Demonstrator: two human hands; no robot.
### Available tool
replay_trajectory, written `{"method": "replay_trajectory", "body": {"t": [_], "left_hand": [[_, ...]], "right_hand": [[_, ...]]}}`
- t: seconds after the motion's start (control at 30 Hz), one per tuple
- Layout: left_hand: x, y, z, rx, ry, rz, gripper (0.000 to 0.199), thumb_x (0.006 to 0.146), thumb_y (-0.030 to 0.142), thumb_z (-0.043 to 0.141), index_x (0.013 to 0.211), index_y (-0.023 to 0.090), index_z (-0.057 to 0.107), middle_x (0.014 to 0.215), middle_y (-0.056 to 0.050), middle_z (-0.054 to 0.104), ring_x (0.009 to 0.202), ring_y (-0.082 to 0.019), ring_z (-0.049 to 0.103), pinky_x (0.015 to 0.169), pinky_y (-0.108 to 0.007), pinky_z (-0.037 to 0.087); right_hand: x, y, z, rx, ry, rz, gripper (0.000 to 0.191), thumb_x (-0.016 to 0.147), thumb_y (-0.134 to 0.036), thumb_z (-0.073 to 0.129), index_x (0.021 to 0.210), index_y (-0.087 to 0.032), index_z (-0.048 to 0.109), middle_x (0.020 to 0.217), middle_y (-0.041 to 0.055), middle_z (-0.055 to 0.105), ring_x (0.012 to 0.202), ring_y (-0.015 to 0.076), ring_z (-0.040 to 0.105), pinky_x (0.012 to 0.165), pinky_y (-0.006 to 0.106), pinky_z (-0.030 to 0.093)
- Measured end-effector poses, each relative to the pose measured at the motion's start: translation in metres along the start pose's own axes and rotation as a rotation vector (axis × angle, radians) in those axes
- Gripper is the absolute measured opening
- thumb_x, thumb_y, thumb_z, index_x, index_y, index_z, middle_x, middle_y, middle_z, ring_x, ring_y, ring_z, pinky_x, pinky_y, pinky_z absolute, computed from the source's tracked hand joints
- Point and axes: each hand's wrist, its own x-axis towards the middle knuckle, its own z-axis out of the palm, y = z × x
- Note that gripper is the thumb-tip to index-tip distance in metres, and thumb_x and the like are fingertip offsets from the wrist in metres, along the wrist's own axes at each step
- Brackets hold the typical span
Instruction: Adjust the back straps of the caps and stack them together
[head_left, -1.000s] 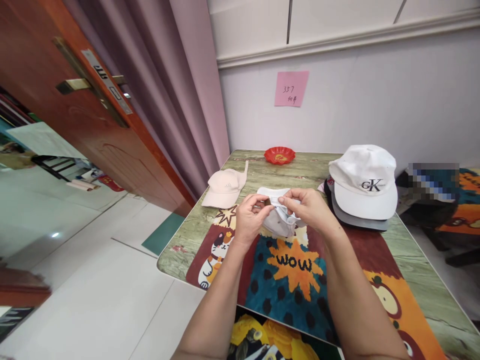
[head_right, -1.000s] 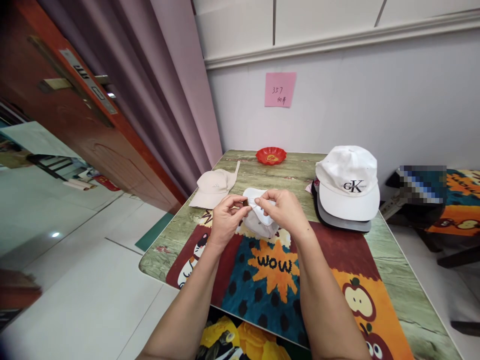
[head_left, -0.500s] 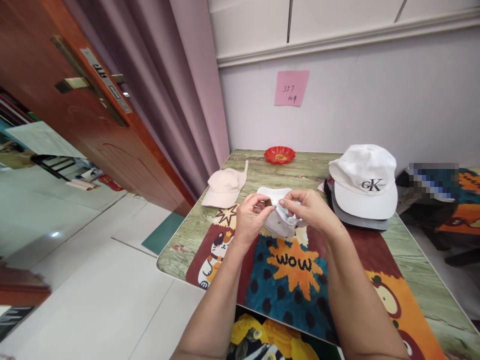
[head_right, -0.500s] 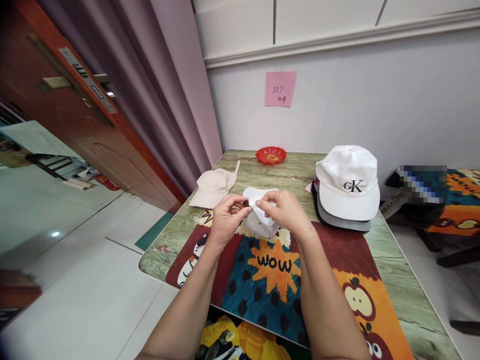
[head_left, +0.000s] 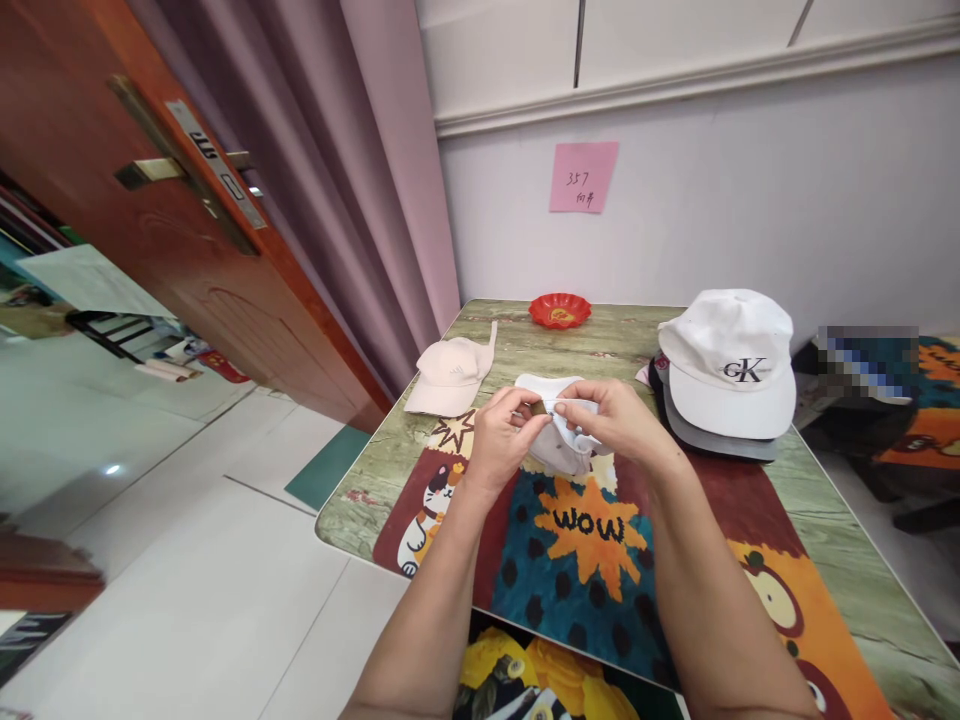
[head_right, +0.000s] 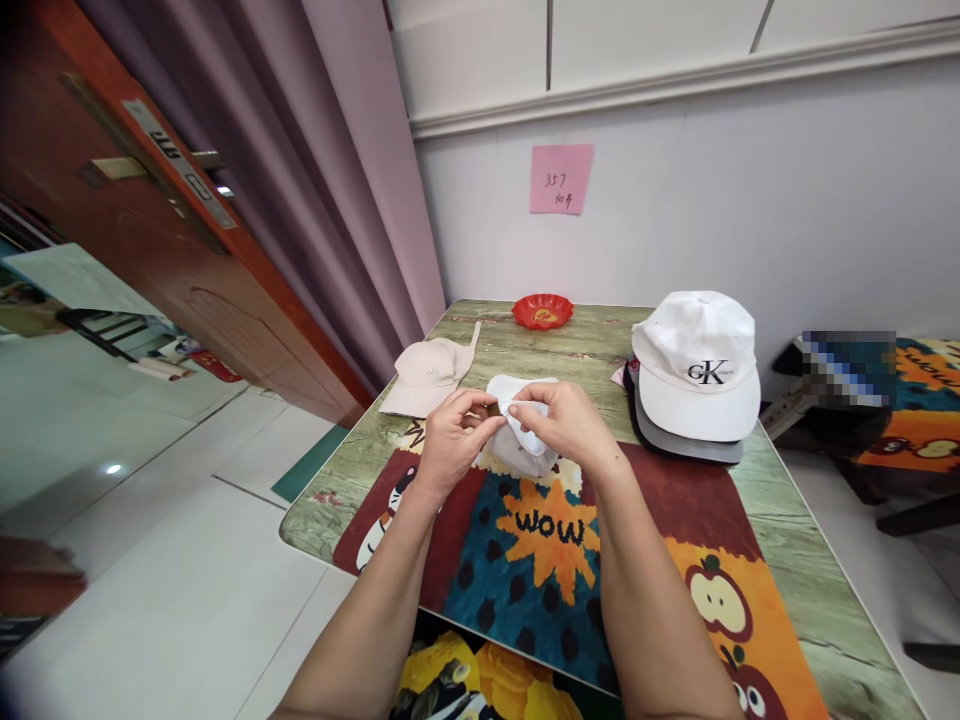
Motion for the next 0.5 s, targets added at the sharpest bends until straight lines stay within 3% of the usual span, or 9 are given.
{"method": "replay_trajectory", "body": {"t": [0.3,0.5], "left_hand": [[0.000,-0.011,0.006,-0.082,0.067,-0.099,0.016,0.076,0.023,0.076,0.088,0.019,0.068,0.087,-0.003,0.061,0.071,-0.011,0.059,0.060,-0.020,0.053],[0.001,-0.008,0.004,-0.147,-0.010,-0.132,0.015,0.075,0.020,0.075,0.088,0.019,0.068,0.093,-0.003,0.062,0.077,-0.012,0.063,0.068,-0.023,0.057]], "right_hand": [[0.004,0.005,0.008,0.011,0.036,-0.019,0.023,0.085,-0.039,0.060,0.078,-0.019,0.071,0.065,0.0000,0.067,0.052,0.0129,0.053,0.050,0.024,0.037],[0.005,0.004,0.007,-0.040,0.050,-0.024,0.022,0.083,-0.038,0.061,0.077,-0.020,0.071,0.061,-0.0014,0.063,0.051,0.0119,0.048,0.051,0.024,0.034]]}}
